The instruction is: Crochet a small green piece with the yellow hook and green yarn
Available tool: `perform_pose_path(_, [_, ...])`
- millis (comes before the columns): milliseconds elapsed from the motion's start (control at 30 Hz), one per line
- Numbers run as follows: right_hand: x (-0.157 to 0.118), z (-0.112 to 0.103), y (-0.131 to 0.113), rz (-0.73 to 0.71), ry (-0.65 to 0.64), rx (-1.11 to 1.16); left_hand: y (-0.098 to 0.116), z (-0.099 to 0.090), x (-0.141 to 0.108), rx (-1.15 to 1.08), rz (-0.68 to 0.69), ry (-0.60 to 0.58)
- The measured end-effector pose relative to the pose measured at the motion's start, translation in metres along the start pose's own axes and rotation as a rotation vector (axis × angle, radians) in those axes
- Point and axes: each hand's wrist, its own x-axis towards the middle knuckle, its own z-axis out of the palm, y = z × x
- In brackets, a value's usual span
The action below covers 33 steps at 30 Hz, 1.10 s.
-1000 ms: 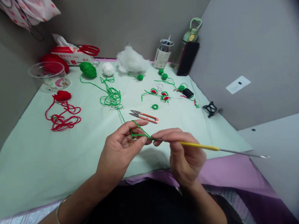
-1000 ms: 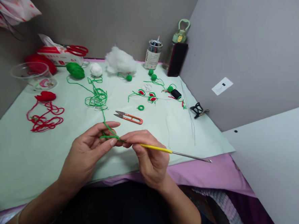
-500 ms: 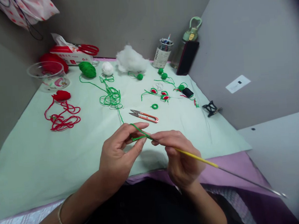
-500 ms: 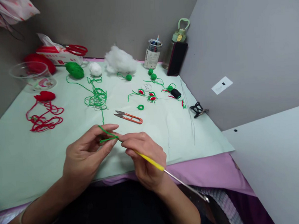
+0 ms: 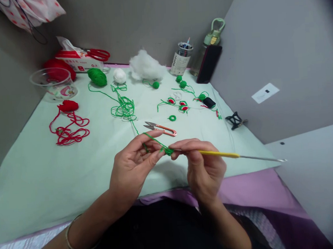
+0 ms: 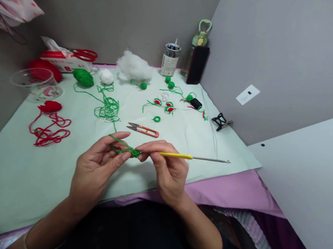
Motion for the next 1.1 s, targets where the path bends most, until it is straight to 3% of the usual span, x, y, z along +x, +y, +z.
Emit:
perform_pose_path(167, [0.0,0.0,0.002,0.054,0.026,0.076,0.002,-0.001,0.001,-0.065,-0.053,-0.01])
perform_pose_path(467, [0.001,0.002,0.001,0.04,-0.005,0.084,-0.002,-0.005,0.005,-0.106,-0.103,-0.051])
perform_pose_path(667, [0.001,0.003,0.001,-0.016,-0.019,0.062,0.001,-0.004,0.005,-0.191,-0.212,-0.115])
perform_pose_path(900, [-0.001,-0.002,-0.001,-0.187,-0.097,-0.228,0.003,-0.002,0.007,-0.221,-0.21,-0.171])
perform_pose_path(1100, [-0.018,-0.014,0.008,-0.277,-0.144,-0.543,0.001,0.003,0.002,-0.32,-0.266,-0.118])
